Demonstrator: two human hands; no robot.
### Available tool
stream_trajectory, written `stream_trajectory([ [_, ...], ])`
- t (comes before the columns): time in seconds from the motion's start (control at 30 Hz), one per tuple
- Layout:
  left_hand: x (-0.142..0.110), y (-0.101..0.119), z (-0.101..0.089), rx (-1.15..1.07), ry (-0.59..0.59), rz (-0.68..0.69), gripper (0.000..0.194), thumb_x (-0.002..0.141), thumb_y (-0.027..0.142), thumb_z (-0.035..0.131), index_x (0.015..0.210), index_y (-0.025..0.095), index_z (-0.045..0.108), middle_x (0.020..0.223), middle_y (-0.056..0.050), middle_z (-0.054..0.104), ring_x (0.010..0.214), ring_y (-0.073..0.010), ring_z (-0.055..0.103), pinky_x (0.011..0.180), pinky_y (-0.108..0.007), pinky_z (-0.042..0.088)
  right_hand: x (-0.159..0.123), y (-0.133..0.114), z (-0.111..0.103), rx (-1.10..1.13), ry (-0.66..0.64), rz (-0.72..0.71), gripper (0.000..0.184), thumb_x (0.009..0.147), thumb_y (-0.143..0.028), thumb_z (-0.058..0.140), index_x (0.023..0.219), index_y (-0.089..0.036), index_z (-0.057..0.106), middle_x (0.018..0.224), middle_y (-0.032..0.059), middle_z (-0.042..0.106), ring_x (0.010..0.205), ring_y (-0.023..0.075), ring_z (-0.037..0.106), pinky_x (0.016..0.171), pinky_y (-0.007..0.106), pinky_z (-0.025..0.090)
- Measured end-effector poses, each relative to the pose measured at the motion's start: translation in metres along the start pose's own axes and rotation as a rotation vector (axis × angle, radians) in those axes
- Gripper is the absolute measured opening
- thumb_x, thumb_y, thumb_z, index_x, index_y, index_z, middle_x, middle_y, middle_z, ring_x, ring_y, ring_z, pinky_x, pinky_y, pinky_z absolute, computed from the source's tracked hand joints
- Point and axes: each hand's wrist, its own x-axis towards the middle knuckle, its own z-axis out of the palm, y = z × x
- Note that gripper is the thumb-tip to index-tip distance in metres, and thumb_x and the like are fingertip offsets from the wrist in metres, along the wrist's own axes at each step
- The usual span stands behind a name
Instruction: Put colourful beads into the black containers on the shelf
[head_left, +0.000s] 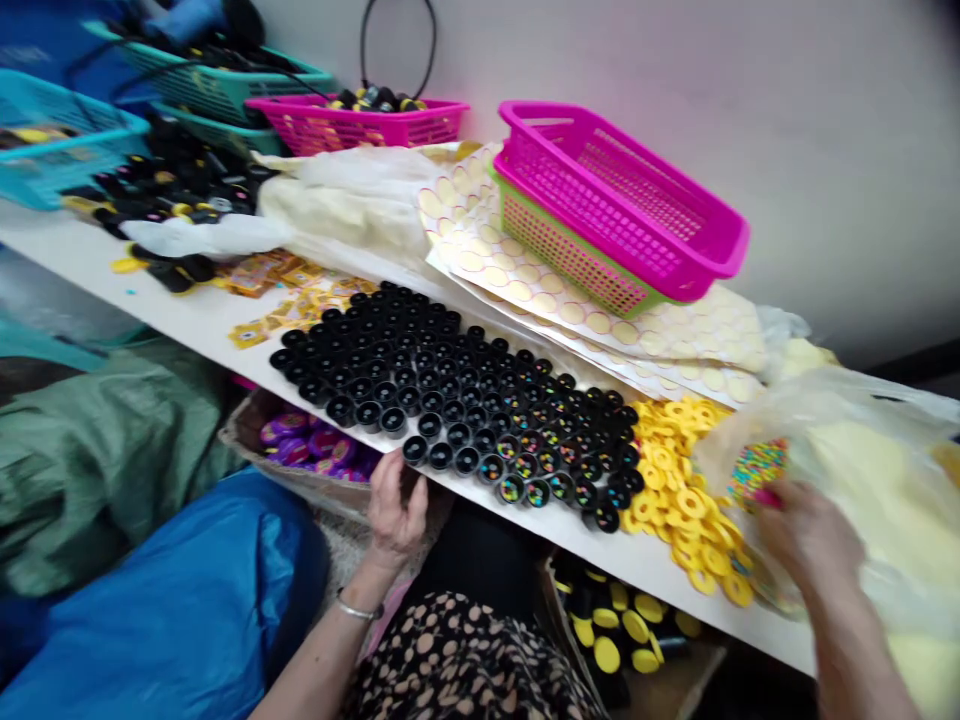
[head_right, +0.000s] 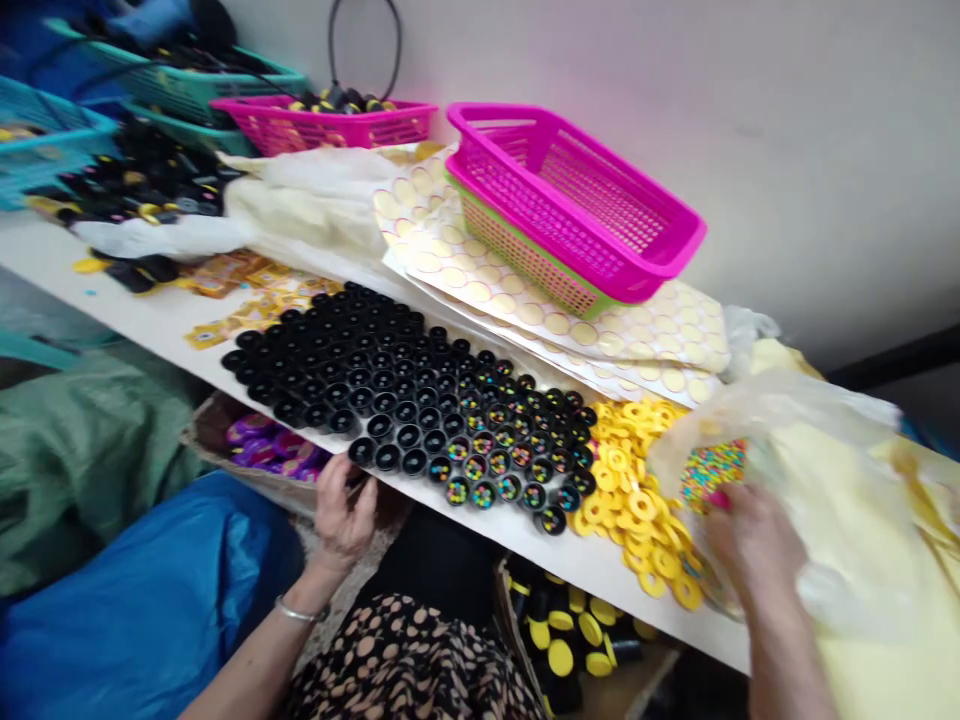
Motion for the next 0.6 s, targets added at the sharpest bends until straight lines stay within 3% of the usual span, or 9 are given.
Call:
stream_trajectory([
  [0.07,0.001,-0.001,0.002,0.014,0.008,0.008,0.06,0.079,0.013,0.059,0.136,0.016,0.038,0.126,-0.016,0.05,0.118,-0.0253,0.049,0.097,-0.04,0.045,0.007,0.002,0.009,0.063,-0.163,-0.132,0.012,0.066,-0.022,0.054,0.063,-0.024,0.066,0.079,0.0103,0.065,0.067,0.0249,0.057,0.052,0.035,0.034],
  [0.13,0.002,-0.002,0.005,0.02,0.01,0.015,0.061,0.079,0.013,0.06,0.136,0.016,0.039,0.126,-0.016,0.05,0.118,-0.0255,0.049,0.098,-0.04,0.044,0.013,-0.002,0.015,0.303,-0.225,-0.203,0.014,0.062,-0.021,0.055,0.068,-0.021,0.068,0.075,0.006,0.066,0.07,0.0224,0.058,0.058,0.033,0.039],
  [0.27,0.003,-0.003,0.008,0.021,0.025,0.031,0.06,0.078,0.015,0.061,0.135,0.016,0.041,0.125,-0.015,0.052,0.117,-0.0257,0.05,0.095,-0.039,0.044,0.011,-0.002,0.018,0.914,-0.07,0.06,0.028,0.057,-0.03,0.072,0.082,-0.017,0.069,0.067,0.0012,0.065,0.064,0.0181,0.058,0.061,0.032,0.046],
  [0.37,0.003,-0.003,0.01,0.021,0.031,-0.01,0.058,0.078,0.017,0.061,0.133,0.016,0.044,0.125,-0.016,0.052,0.115,-0.026,0.05,0.094,-0.039,0.045,-0.001,0.001,0.012,1.203,0.025,0.186,0.033,0.051,-0.029,0.08,0.08,-0.017,0.069,0.072,0.0009,0.066,0.065,0.016,0.059,0.062,0.032,0.049],
  [0.5,0.003,-0.002,0.009,0.041,0.02,-0.013,0.057,0.079,0.019,0.061,0.133,0.015,0.044,0.125,-0.016,0.052,0.115,-0.0262,0.051,0.093,-0.039,0.045,-0.011,-0.021,-0.004,1.345,0.055,0.106,0.032,0.052,-0.025,0.082,0.08,-0.018,0.07,0.076,0.0016,0.066,0.068,0.0161,0.06,0.064,0.032,0.05],
  [0.6,0.005,0.0,0.005,0.053,0.001,0.003,0.058,0.079,0.018,0.06,0.134,0.016,0.041,0.125,-0.015,0.051,0.116,-0.0255,0.05,0.094,-0.039,0.045,-0.011,-0.047,-0.016,1.271,0.03,-0.023,0.03,0.057,-0.027,0.08,0.084,-0.02,0.07,0.08,0.0026,0.067,0.073,0.0179,0.061,0.068,0.035,0.05],
])
